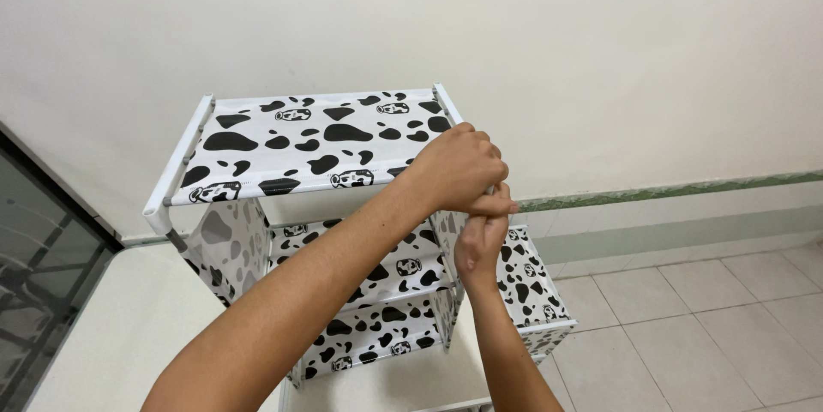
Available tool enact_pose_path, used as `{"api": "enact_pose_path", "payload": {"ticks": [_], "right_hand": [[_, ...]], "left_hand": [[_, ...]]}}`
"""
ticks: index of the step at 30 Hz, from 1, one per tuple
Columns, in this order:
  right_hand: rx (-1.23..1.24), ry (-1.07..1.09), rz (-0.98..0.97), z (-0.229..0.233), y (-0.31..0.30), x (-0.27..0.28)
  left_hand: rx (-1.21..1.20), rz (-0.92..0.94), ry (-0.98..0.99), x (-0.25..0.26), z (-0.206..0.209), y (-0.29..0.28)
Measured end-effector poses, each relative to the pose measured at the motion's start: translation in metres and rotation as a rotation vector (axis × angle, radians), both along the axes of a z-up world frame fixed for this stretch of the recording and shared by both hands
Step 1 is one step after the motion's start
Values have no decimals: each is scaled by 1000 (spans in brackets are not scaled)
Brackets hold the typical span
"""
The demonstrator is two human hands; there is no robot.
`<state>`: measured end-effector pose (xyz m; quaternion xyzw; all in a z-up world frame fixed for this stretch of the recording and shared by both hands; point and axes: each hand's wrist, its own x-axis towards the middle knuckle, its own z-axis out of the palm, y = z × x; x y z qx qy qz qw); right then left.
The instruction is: The person assembles a three-tier fabric storage shelf by inserting metal rods into the frame and attaching the cow-print fabric panels. They handle the frame, rods, and fabric pieces, then place the assembled unit on a white table.
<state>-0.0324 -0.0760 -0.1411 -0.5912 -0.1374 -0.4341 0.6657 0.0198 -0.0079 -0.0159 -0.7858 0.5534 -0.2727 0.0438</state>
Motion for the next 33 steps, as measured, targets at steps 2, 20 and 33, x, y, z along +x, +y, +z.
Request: {"api": "enact_pose_path", "payload": {"ticks": [2, 20, 33], "right_hand": [[20, -10, -46, -5, 1, 5], [202, 50, 341, -15, -74, 80], [167, 346, 848, -37, -67, 276]], "left_hand": [[-1, 7, -23, 2, 0, -1], [-251, -22, 640, -2, 42, 5], [-409, 615, 487, 93, 59, 18]]}}
